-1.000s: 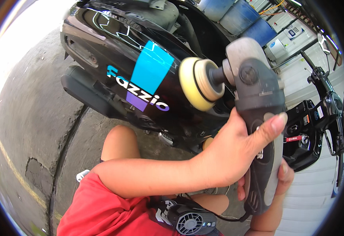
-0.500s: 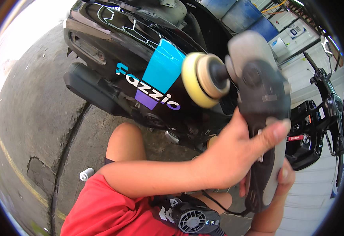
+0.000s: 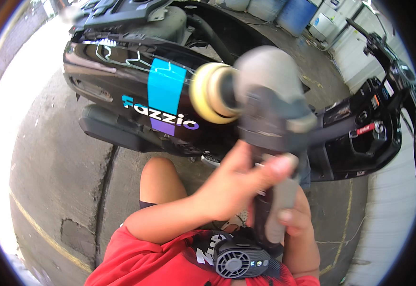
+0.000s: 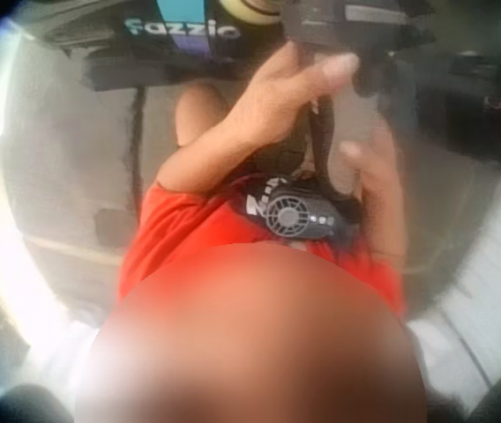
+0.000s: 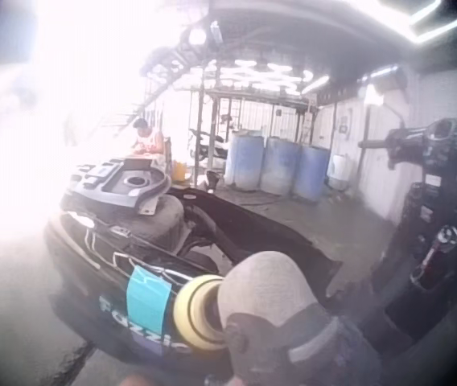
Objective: The person uses a rotary polisher with a yellow foam pad to polish the side fairing of a black motorcycle. They move the tool in circular motions across the surface, covering the area around the 'fazzio' decal and the lower edge of the panel.
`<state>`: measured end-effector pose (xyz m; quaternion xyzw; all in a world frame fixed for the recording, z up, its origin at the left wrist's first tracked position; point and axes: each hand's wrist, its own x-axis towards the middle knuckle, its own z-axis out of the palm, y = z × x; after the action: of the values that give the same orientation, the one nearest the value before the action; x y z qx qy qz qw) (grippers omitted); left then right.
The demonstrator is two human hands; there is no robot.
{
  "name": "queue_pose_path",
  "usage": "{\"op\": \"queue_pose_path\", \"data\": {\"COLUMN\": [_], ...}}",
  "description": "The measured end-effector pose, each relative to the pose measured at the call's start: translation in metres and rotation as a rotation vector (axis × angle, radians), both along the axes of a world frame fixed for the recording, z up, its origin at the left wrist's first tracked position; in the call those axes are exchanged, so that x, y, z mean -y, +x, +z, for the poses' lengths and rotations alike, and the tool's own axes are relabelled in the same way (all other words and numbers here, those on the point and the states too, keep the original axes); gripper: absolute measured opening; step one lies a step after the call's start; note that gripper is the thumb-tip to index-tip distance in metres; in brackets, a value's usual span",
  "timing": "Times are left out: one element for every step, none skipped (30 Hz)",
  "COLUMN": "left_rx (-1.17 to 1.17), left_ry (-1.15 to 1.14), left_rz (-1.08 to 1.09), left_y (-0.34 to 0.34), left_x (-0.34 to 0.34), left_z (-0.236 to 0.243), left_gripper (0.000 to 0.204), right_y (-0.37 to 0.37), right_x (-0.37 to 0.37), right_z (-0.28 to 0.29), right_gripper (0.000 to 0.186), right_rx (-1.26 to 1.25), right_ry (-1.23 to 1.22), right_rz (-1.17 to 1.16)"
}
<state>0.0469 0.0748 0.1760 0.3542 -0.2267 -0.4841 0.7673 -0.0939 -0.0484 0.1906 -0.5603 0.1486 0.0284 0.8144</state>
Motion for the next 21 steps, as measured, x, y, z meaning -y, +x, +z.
{"op": "queue_pose_path", "data": {"left_rx": [-0.016,0.002,0.021,0.025,0.031,-0.023,-0.082,-0.060,-0.025,0.006,0.027,0.036,0.205,0.140,0.223,0.238,0.232,0.233,0.224,0.273,0.253], "left_ry": [-0.067,-0.075,-0.081,-0.111,-0.155,-0.189,-0.258,-0.284,-0.243,-0.225,-0.234,-0.205,-0.015,-0.065,0.000,0.074,0.228,0.259,0.244,0.307,0.274], "left_rz": [0.130,0.196,0.258,0.314,0.354,0.397,0.416,0.408,0.390,0.370,0.343,0.302,0.306,0.303,0.268,0.187,0.094,0.037,0.013,0.020,0.030], "left_y": [0.002,0.004,0.007,0.010,0.012,0.013,0.015,0.014,0.010,0.006,0.001,-0.007,-0.016,-0.026,-0.034,-0.039,-0.046,-0.049,-0.051,-0.053,-0.054], "left_x": [-0.006,-0.014,-0.021,-0.025,-0.027,-0.026,-0.025,-0.021,-0.016,-0.012,-0.008,-0.003,-0.004,0.011,0.019,0.025,0.034,0.042,0.048,0.051,0.054], "left_z": [0.002,0.003,0.004,0.005,0.004,0.002,-0.001,-0.004,-0.009,-0.014,-0.018,-0.025,-0.029,-0.039,-0.045,-0.050,-0.055,-0.058,-0.059,-0.061,-0.062], "left_gripper": [0.066,0.067,0.069,0.074,0.080,0.083,0.086,0.087,0.086,0.086,0.086,0.084,0.080,0.068,0.057,0.058,0.060,0.063,0.066,0.069,0.071], "right_y": [0.007,0.021,0.033,0.045,0.051,0.056,0.059,0.053,0.048,0.044,0.037,0.027,0.013,-0.003,-0.022,-0.032,-0.036,-0.042,-0.044,-0.044,-0.044], "right_x": [-0.006,-0.012,-0.018,-0.022,-0.023,-0.021,-0.017,-0.013,-0.010,-0.007,-0.003,0.002,0.007,0.011,0.014,0.016,0.017,0.014,0.010,0.004,-0.003], "right_z": [0.009,0.008,0.006,0.004,0.003,0.000,-0.004,-0.007,-0.012,-0.019,-0.028,-0.039,-0.050,-0.062,-0.074,-0.089,-0.107,-0.121,-0.134,-0.146,-0.153], "right_gripper": [0.080,0.080,0.080,0.080,0.079,0.080,0.081,0.081,0.082,0.083,0.082,0.082,0.082,0.082,0.083,0.082,0.081,0.080,0.078,0.076,0.075], "right_rx": [-0.017,0.107,0.204,0.341,0.345,0.353,0.382,0.351,0.349,0.350,0.378,0.405,0.435,0.336,0.214,0.242,0.257,0.269,0.322,0.306,0.323], "right_ry": [0.015,-0.082,-0.150,-0.251,-0.256,-0.330,-0.410,-0.381,-0.356,-0.334,-0.343,-0.346,-0.348,-0.154,0.050,0.135,0.214,0.228,0.239,0.233,0.226], "right_rz": [0.028,0.058,0.090,0.103,0.124,0.150,0.172,0.159,0.151,0.158,0.110,0.069,0.034,0.013,0.017,-0.029,-0.054,-0.097,-0.143,-0.183,-0.230]}}
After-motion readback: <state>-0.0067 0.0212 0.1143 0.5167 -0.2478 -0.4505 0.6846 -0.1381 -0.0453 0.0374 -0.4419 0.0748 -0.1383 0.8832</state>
